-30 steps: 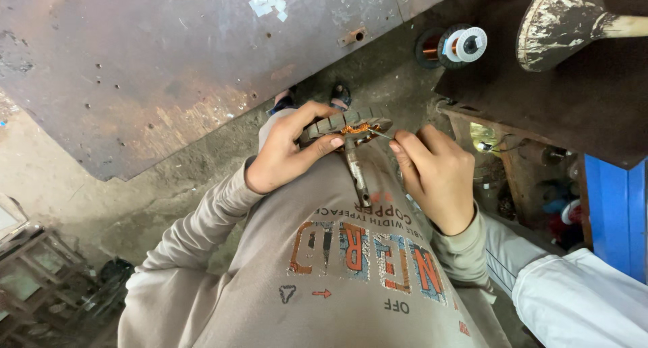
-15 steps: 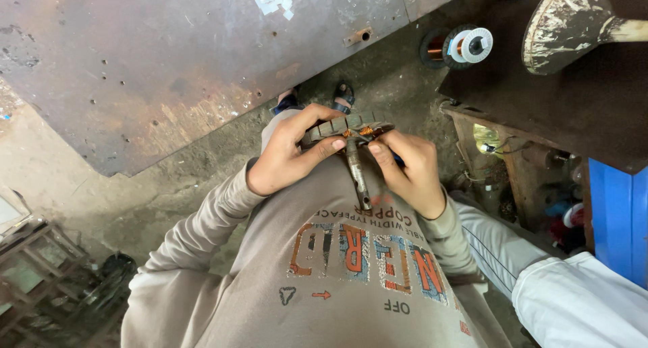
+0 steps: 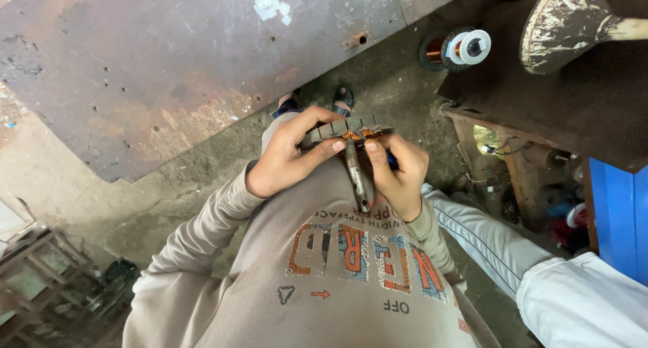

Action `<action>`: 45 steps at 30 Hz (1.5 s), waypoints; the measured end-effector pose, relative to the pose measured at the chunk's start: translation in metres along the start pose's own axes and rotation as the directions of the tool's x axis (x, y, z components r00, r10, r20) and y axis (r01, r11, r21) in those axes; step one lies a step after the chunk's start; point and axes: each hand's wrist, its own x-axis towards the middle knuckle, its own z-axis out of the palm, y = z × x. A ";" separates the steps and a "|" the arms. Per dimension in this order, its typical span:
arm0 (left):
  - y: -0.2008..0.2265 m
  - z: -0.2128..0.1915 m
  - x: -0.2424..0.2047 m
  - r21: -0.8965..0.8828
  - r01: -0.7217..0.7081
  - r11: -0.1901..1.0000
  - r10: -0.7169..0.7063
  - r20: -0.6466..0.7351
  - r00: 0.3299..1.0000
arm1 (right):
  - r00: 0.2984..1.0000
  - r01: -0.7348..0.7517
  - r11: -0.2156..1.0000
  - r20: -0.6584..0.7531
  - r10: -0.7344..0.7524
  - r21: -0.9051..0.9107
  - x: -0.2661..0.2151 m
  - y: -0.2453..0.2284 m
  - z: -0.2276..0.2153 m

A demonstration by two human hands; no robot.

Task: The person inserts small white insulating pieces into the slots of a motor armature while holding it with both hands. They use a blue-handled screwdriver to press the pieces into place and rotate the armature to access different slots. The person places the finished armature on a metal workbench with other similar parts.

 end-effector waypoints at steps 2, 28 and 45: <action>0.001 -0.001 0.001 -0.013 -0.018 1.000 0.018 -0.004 1.000 | 0.998 0.051 0.999 -0.021 -0.051 0.002 0.001 0.000 0.001; -0.026 0.008 -0.014 -0.321 0.165 0.933 -0.192 -0.054 0.980 | 0.914 0.012 0.862 -0.356 0.196 0.506 -0.014 0.025 -0.003; -0.009 0.008 0.006 -0.179 0.055 0.982 -0.063 -0.041 0.997 | 0.991 0.133 0.986 -0.012 -0.135 -0.098 0.033 -0.043 -0.010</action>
